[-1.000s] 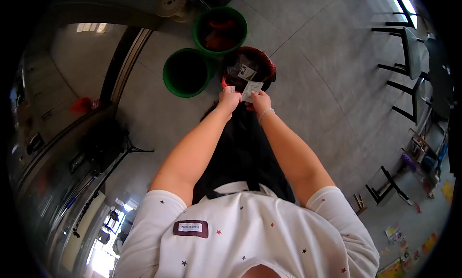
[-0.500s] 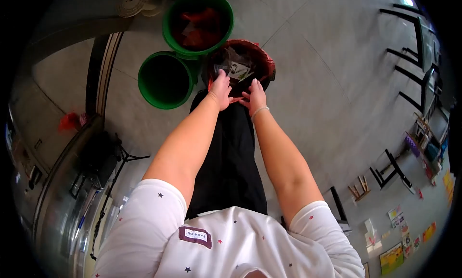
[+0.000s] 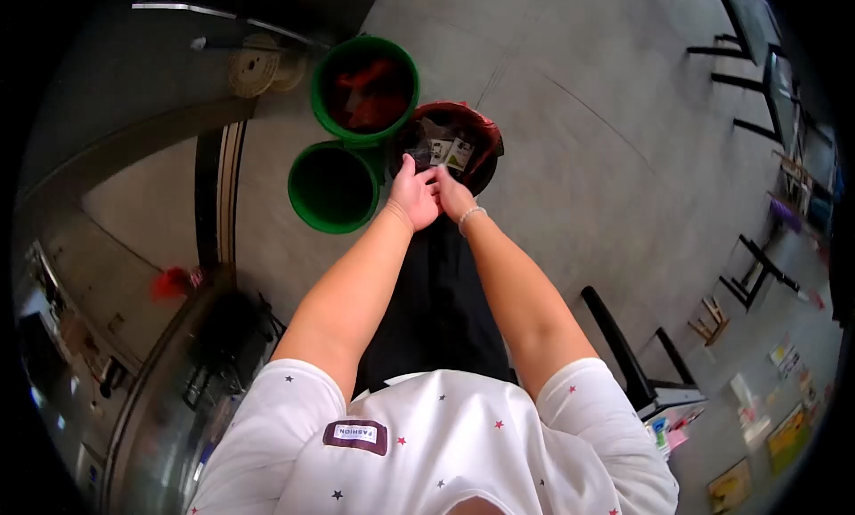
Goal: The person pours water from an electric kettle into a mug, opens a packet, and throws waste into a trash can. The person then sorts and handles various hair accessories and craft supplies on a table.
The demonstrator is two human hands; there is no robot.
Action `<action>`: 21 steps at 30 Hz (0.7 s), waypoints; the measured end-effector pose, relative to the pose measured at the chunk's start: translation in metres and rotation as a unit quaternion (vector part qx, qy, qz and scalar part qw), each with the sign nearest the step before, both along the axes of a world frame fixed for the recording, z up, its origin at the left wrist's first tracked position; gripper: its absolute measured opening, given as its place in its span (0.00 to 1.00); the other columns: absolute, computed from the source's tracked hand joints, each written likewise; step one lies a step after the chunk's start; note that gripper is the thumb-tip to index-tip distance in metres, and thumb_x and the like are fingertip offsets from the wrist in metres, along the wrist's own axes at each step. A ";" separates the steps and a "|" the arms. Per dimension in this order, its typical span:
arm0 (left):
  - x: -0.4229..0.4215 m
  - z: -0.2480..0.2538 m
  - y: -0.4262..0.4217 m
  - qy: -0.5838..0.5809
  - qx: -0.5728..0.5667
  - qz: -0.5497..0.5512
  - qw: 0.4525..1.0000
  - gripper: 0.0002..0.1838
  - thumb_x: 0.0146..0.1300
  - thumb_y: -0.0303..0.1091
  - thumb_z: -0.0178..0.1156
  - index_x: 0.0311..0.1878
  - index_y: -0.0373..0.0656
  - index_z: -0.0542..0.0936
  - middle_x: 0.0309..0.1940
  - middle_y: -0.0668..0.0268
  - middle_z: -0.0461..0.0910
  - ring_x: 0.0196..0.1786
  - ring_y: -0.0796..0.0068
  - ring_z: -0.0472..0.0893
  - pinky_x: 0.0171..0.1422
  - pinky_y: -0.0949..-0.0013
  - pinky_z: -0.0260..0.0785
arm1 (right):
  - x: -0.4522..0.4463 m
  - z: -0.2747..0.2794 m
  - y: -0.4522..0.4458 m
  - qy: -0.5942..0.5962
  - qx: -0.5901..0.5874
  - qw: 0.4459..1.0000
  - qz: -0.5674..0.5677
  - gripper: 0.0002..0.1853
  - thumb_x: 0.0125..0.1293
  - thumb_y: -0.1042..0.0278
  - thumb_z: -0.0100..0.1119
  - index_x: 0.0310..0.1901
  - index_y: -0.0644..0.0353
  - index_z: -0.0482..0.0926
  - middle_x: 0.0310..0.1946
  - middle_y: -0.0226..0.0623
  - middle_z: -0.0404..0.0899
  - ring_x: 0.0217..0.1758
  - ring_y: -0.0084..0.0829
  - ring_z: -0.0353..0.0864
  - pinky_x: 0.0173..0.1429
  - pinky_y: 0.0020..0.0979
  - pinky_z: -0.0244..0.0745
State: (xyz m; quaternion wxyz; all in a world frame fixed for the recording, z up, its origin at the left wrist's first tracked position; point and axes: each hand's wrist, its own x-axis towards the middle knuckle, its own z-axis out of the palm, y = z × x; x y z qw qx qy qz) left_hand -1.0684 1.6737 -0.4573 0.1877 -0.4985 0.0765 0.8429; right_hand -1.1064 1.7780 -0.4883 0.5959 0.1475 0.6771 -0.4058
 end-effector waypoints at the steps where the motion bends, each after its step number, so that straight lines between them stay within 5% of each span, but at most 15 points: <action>1: -0.006 0.014 -0.003 -0.001 0.015 0.013 1.000 0.40 0.64 0.65 0.32 0.62 0.35 0.60 0.62 0.51 0.62 0.64 0.55 0.62 0.68 0.52 0.52 | -0.001 -0.020 0.007 -0.025 0.029 0.993 -0.111 0.33 0.67 0.40 0.31 0.60 0.60 0.67 0.58 0.49 0.68 0.57 0.34 0.72 0.62 0.29 0.60; 3: -0.014 0.041 -0.009 0.050 0.009 0.028 0.998 0.40 0.65 0.63 0.32 0.63 0.34 0.58 0.63 0.51 0.61 0.64 0.54 0.62 0.68 0.52 0.51 | 0.002 -0.029 0.028 0.038 0.002 0.947 -0.319 0.38 0.65 0.34 0.30 0.63 0.60 0.63 0.61 0.49 0.64 0.61 0.35 0.67 0.66 0.31 0.56; 7: -0.013 0.080 -0.035 0.117 0.016 -0.028 0.993 0.37 0.67 0.57 0.36 0.66 0.34 0.53 0.65 0.51 0.58 0.66 0.55 0.60 0.69 0.53 0.51 | -0.028 0.076 0.089 -0.034 -0.091 0.925 -0.367 0.36 0.65 0.35 0.32 0.63 0.57 0.61 0.57 0.40 0.71 0.61 0.36 0.68 0.65 0.42 0.56; 12: 0.002 0.087 -0.080 0.037 -0.092 -0.201 0.975 0.28 0.68 0.46 0.43 0.63 0.35 0.60 0.61 0.55 0.65 0.61 0.62 0.67 0.67 0.62 0.57 | 0.004 0.171 0.193 0.106 -0.014 0.890 -0.442 0.25 0.62 0.53 0.53 0.57 0.57 0.67 0.47 0.37 0.77 0.50 0.32 0.77 0.50 0.37 0.72; 13: 0.004 0.064 -0.099 0.049 -0.003 -0.213 0.976 0.23 0.68 0.43 0.42 0.58 0.37 0.66 0.56 0.57 0.71 0.56 0.63 0.72 0.63 0.61 0.61 | 0.017 0.187 0.214 0.127 -0.008 0.873 -0.471 0.23 0.60 0.57 0.56 0.55 0.58 0.69 0.43 0.35 0.79 0.45 0.30 0.79 0.44 0.34 0.75; 15: 0.012 0.064 -0.105 -0.047 -0.246 -0.292 0.923 0.12 0.66 0.42 0.46 0.42 0.48 0.75 0.41 0.65 0.79 0.43 0.69 0.77 0.51 0.65 0.67 | 0.065 0.188 0.239 0.195 -0.005 0.803 -0.563 0.20 0.58 0.66 0.59 0.52 0.59 0.72 0.33 0.32 0.80 0.29 0.24 0.81 0.31 0.27 0.76; 17: 0.007 0.052 -0.123 -0.022 -0.176 -0.364 0.914 0.11 0.62 0.45 0.50 0.29 0.51 0.73 0.32 0.73 0.80 0.38 0.70 0.77 0.44 0.66 0.67 | 0.119 0.196 0.262 0.197 0.035 0.773 -0.602 0.19 0.57 0.66 0.59 0.50 0.60 0.72 0.33 0.33 0.80 0.25 0.24 0.80 0.26 0.26 0.74; 19: 0.013 0.129 -0.071 -0.007 -0.267 -0.458 0.848 0.09 0.59 0.42 0.54 0.32 0.47 0.77 0.39 0.68 0.80 0.38 0.70 0.78 0.45 0.64 0.69 | 0.191 0.197 0.277 0.194 0.048 0.735 -0.648 0.17 0.56 0.67 0.59 0.48 0.59 0.74 0.29 0.32 0.80 0.23 0.24 0.79 0.24 0.26 0.73; 21: 0.007 0.128 -0.036 0.023 -0.437 -0.617 0.654 0.10 0.56 0.40 0.58 0.40 0.48 0.78 0.45 0.68 0.79 0.41 0.70 0.79 0.48 0.61 0.70 | 0.258 0.194 0.291 0.179 0.065 0.707 -0.681 0.15 0.56 0.67 0.58 0.46 0.58 0.76 0.26 0.31 0.79 0.22 0.24 0.78 0.22 0.26 0.71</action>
